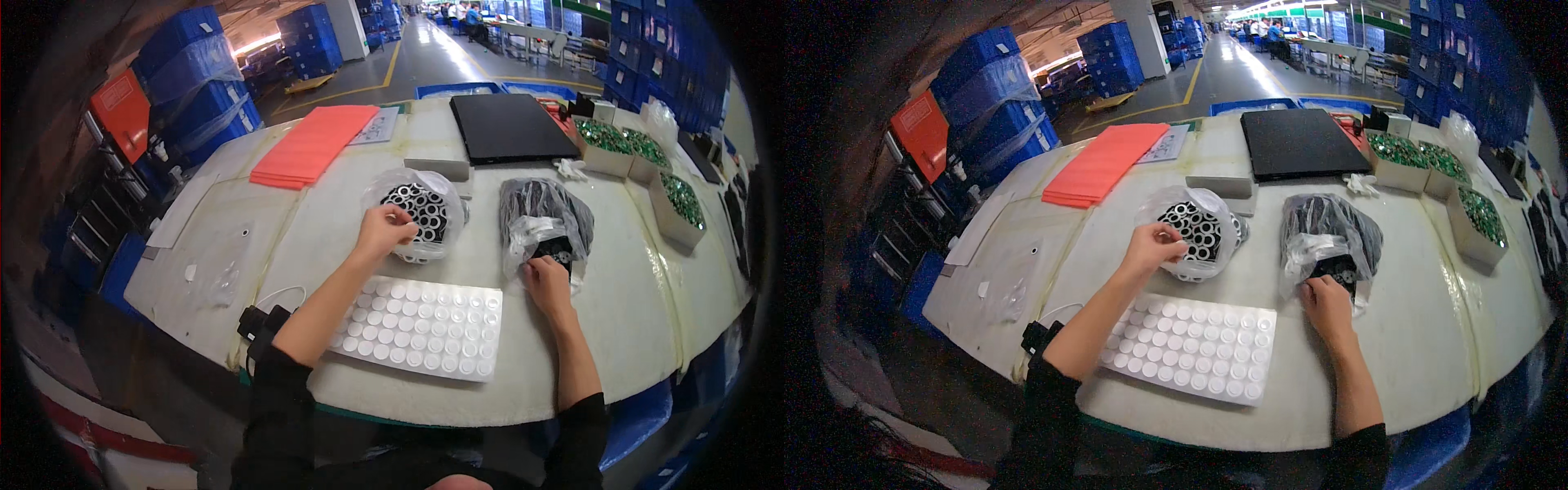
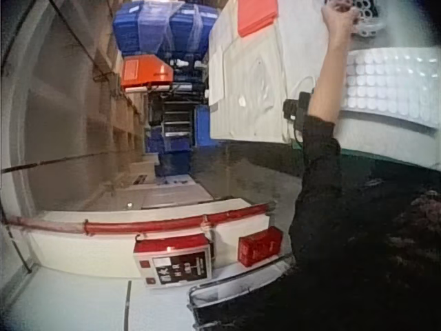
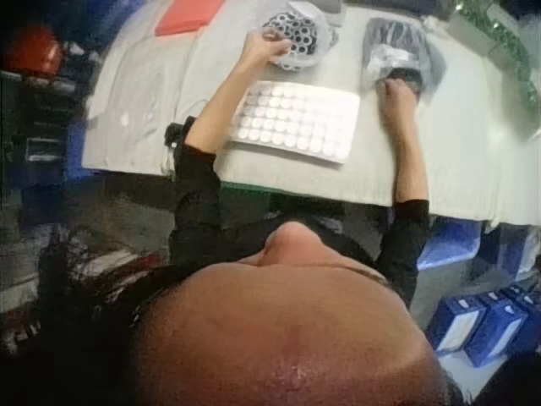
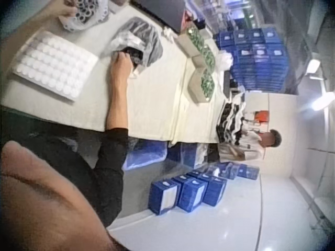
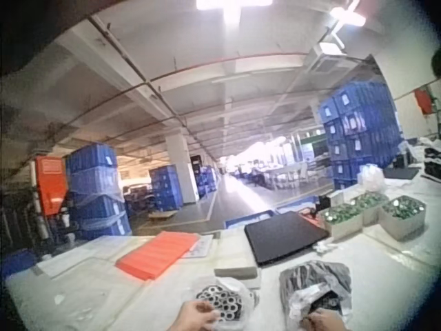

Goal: The person assembles small black components and silver rings by hand, then places the assembled units into a white tray grid.

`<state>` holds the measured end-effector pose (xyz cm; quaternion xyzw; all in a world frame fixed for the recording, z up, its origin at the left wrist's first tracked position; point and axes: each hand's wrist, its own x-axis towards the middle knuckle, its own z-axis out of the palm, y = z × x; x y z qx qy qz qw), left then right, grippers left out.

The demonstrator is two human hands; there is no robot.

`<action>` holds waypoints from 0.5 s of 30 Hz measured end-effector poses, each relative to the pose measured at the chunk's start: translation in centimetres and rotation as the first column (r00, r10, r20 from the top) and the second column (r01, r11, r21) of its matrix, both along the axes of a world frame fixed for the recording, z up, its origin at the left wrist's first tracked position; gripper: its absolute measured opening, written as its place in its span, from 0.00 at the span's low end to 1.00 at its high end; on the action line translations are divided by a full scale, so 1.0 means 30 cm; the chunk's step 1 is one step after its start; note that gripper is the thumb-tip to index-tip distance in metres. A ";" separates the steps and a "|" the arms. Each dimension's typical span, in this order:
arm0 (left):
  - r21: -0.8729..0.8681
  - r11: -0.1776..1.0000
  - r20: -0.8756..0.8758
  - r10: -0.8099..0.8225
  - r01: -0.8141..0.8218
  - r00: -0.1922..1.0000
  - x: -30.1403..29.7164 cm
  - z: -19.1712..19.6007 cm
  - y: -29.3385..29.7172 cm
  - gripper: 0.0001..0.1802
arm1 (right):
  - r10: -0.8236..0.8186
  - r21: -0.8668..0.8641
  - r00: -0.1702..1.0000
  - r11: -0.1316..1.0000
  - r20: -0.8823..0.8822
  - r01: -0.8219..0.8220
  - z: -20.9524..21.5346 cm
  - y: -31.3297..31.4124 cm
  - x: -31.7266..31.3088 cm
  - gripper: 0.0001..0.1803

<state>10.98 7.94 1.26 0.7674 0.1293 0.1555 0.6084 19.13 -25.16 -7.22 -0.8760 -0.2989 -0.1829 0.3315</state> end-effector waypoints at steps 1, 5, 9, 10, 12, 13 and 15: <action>0.017 1.000 -0.030 -0.021 0.021 0.999 0.041 0.008 0.009 0.09 | 0.016 0.051 0.995 0.999 0.094 -0.021 -0.006 0.001 0.007 0.05; 0.114 0.984 -0.069 0.146 -0.138 0.987 0.179 0.042 0.029 0.10 | -0.043 0.163 0.991 0.986 0.124 0.023 0.051 -0.005 -0.033 0.05; 0.552 0.795 0.011 0.296 -0.252 0.955 0.180 0.049 0.075 0.12 | 0.013 0.377 0.996 0.926 -0.087 0.021 0.020 -0.012 -0.038 0.06; 0.569 0.775 0.031 0.313 -0.274 0.949 0.163 0.057 0.081 0.12 | 0.124 0.525 0.966 0.851 -0.225 0.013 0.004 -0.012 -0.041 0.06; 0.577 0.772 0.126 0.239 -0.267 0.963 0.088 0.097 0.093 0.12 | 0.127 0.488 0.944 0.872 -0.305 0.040 0.024 -0.028 -0.062 0.06; 0.580 0.771 0.222 0.161 -0.263 0.962 0.046 0.121 0.086 0.11 | 0.204 0.571 0.912 0.820 -0.357 0.040 0.033 -0.027 -0.071 0.07; 0.536 0.820 0.185 0.115 -0.199 0.976 -0.065 0.143 0.067 0.10 | 0.351 0.671 0.820 0.739 -0.452 0.053 0.039 -0.018 -0.090 0.09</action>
